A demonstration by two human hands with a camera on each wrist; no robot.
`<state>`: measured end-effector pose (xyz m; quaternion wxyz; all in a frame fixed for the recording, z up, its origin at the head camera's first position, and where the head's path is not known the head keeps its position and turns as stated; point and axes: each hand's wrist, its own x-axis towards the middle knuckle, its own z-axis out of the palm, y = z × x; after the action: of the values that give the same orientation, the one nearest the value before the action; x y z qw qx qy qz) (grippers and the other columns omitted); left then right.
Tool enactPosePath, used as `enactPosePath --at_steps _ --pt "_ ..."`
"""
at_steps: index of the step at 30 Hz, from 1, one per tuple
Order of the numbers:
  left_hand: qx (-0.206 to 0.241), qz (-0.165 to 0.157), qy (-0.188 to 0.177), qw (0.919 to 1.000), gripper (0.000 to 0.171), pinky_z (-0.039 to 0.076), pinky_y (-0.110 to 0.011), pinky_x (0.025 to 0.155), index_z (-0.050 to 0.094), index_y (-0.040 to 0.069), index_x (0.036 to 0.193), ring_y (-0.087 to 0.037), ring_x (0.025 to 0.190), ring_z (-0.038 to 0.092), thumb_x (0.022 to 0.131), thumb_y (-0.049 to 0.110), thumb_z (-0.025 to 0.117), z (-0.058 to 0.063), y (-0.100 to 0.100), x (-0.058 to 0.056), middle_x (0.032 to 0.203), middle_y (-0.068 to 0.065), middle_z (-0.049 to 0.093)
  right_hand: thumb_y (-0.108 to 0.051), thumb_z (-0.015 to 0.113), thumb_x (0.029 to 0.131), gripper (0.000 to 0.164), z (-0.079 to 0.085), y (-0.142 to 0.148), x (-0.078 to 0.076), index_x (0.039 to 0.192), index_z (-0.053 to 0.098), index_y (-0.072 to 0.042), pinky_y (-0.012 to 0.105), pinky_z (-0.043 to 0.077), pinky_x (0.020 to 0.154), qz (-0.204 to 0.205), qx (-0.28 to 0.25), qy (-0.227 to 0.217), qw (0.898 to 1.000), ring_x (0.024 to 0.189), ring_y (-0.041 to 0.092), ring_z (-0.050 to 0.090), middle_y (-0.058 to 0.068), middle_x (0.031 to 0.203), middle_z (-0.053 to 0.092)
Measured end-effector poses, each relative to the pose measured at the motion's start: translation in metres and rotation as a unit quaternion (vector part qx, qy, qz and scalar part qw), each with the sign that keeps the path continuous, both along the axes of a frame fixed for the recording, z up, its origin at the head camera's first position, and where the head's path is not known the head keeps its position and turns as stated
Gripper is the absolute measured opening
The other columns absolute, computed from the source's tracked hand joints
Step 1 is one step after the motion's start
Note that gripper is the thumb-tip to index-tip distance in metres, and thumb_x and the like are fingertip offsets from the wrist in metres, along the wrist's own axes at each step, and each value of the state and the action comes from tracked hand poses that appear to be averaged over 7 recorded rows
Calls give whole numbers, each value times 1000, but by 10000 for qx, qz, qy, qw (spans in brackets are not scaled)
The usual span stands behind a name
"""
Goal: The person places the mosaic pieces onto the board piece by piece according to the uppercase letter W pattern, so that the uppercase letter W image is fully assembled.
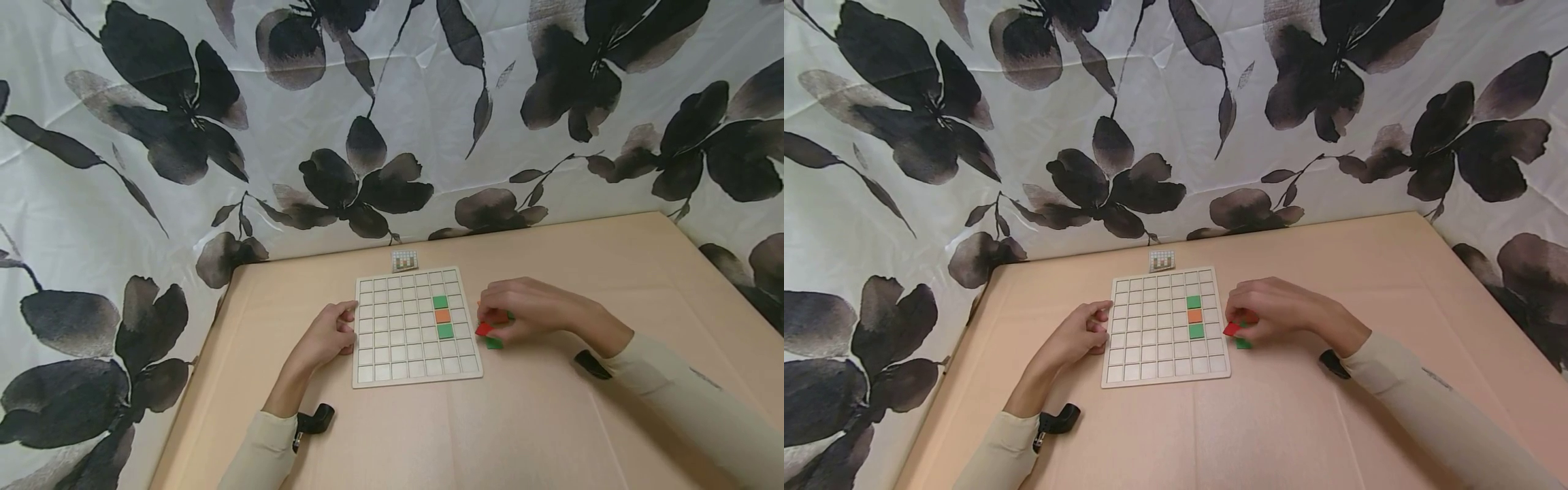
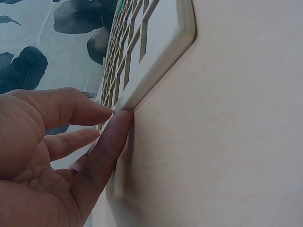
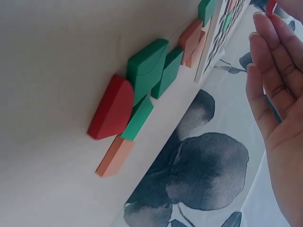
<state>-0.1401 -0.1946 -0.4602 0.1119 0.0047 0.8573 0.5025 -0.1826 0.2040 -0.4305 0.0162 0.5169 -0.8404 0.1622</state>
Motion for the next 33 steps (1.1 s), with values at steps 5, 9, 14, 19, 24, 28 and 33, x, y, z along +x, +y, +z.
enactPosePath --at_steps 5,9,14,19,24,28,33 --pt "-6 -7 9 10000 72 50 -28 56 42 0 152 -20 85 50 83 -17 57 -1 0 -1 115 -14 42 -31 79 86 14 0 -7 -2 95 69 -29 20 45 65 68 36 -197 9998 80 10 56 -9 87 62" --pt "-55 -9 24 10000 72 50 -28 56 43 0 151 -20 85 50 83 -17 57 -1 0 0 114 -14 42 -31 79 86 14 -1 -12 -4 95 68 -28 20 46 68 139 86 -241 9996 81 6 55 -12 88 61" --pt "-104 0 31 9999 71 50 -28 56 43 1 151 -20 85 50 83 -16 57 -1 0 0 115 -14 42 -31 79 86 14 -4 -20 -6 96 70 -27 21 49 70 221 146 -351 9990 82 4 56 -15 89 61" --pt "-105 20 26 9999 71 51 -29 57 43 1 152 -20 87 50 84 -16 57 -1 0 -1 115 -14 42 -32 77 87 13 -5 -31 -7 94 69 -26 20 50 71 311 331 -521 9976 81 3 57 -14 88 61" --pt "-81 41 17 10000 72 52 -30 58 43 1 151 -21 88 49 83 -17 57 -1 1 0 116 -14 42 -33 76 88 12 -7 -44 -8 89 67 -25 19 47 67 496 561 -526 9958 79 5 56 -11 83 60" --pt "-114 42 34 9999 71 52 -30 58 43 0 152 -21 88 50 84 -16 57 0 1 0 115 -14 42 -34 74 88 12 -11 -54 -8 87 68 -24 17 42 64 655 750 -401 9942 74 1 50 -9 79 59" --pt "-151 25 50 9999 73 52 -29 58 43 0 152 -20 89 50 83 -17 57 -1 2 0 115 -14 42 -34 74 88 13 -13 -63 -5 83 68 -24 17 37 60 857 711 -38 9938 70 -2 43 -9 75 57"
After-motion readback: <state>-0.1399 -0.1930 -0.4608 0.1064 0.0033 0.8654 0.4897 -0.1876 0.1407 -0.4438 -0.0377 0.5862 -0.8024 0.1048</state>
